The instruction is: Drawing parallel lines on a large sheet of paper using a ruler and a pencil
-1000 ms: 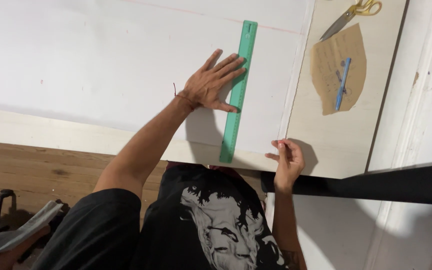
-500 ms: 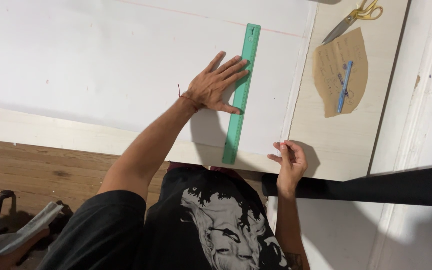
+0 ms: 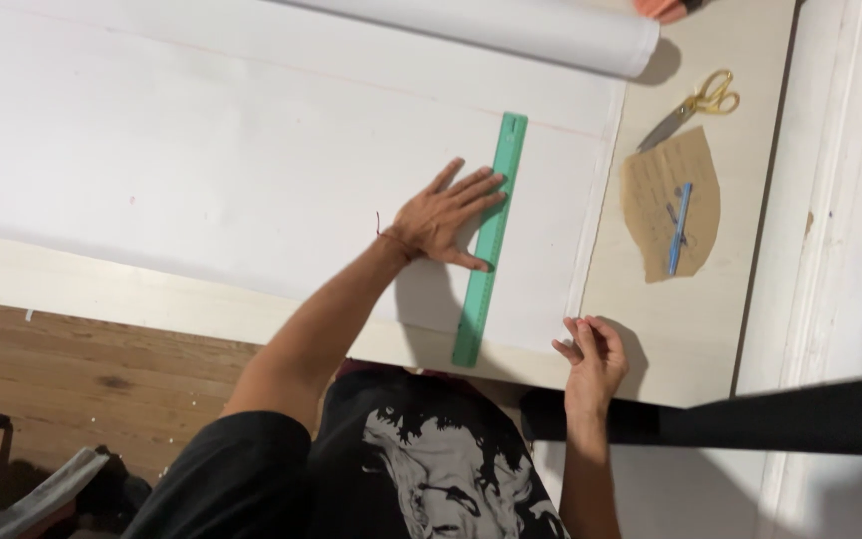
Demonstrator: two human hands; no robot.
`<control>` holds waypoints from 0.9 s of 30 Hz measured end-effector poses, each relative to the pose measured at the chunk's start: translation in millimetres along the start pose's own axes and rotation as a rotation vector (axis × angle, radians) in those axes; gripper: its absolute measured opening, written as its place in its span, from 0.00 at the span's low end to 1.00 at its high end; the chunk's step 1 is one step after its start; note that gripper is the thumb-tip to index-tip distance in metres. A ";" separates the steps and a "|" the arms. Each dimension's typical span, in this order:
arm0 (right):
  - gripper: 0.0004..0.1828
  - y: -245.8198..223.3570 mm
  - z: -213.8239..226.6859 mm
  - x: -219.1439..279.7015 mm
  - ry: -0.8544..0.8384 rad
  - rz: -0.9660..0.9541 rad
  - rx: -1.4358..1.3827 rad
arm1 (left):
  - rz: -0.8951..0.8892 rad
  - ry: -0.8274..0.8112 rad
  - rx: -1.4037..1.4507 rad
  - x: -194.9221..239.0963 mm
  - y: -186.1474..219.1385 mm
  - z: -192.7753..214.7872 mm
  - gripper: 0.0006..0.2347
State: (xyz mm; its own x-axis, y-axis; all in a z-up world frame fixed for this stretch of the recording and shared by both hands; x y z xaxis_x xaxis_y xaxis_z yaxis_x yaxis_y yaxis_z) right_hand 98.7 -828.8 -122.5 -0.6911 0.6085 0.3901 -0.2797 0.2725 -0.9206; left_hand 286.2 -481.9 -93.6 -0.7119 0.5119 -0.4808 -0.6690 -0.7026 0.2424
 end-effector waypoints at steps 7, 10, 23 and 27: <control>0.09 -6.8 -15.6 -32.2 0.015 0.043 -0.058 | 0.016 -0.004 0.008 2.4 0.1 -3.0 0.60; 0.09 -9.0 -19.6 -37.2 -0.008 0.063 -0.060 | 0.016 -0.006 -0.016 -0.4 2.9 5.0 0.58; 0.10 -54.5 -72.7 -28.1 -0.019 0.079 -0.012 | 0.015 -0.007 -0.016 2.2 0.8 -0.9 0.59; 0.13 -87.3 -144.5 -40.8 -0.135 0.158 0.042 | 0.016 -0.008 -0.015 -0.2 0.1 0.8 0.59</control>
State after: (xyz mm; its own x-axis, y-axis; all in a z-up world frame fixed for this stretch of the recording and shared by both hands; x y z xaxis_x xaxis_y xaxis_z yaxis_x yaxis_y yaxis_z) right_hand 247.6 -769.7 -55.5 -0.8106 0.5353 0.2373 -0.1861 0.1486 -0.9712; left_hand 286.1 -481.6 -92.8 -0.7240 0.5048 -0.4702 -0.6546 -0.7177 0.2374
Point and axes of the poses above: each hand's wrist, its own x-axis away from the middle knuckle, its own z-axis out of the back of the hand, y = z × x, the point moved 5 cm from there along -x, towards the middle knuckle, and after that the axes turned 14 degrees about y, right-handed, at the moved point
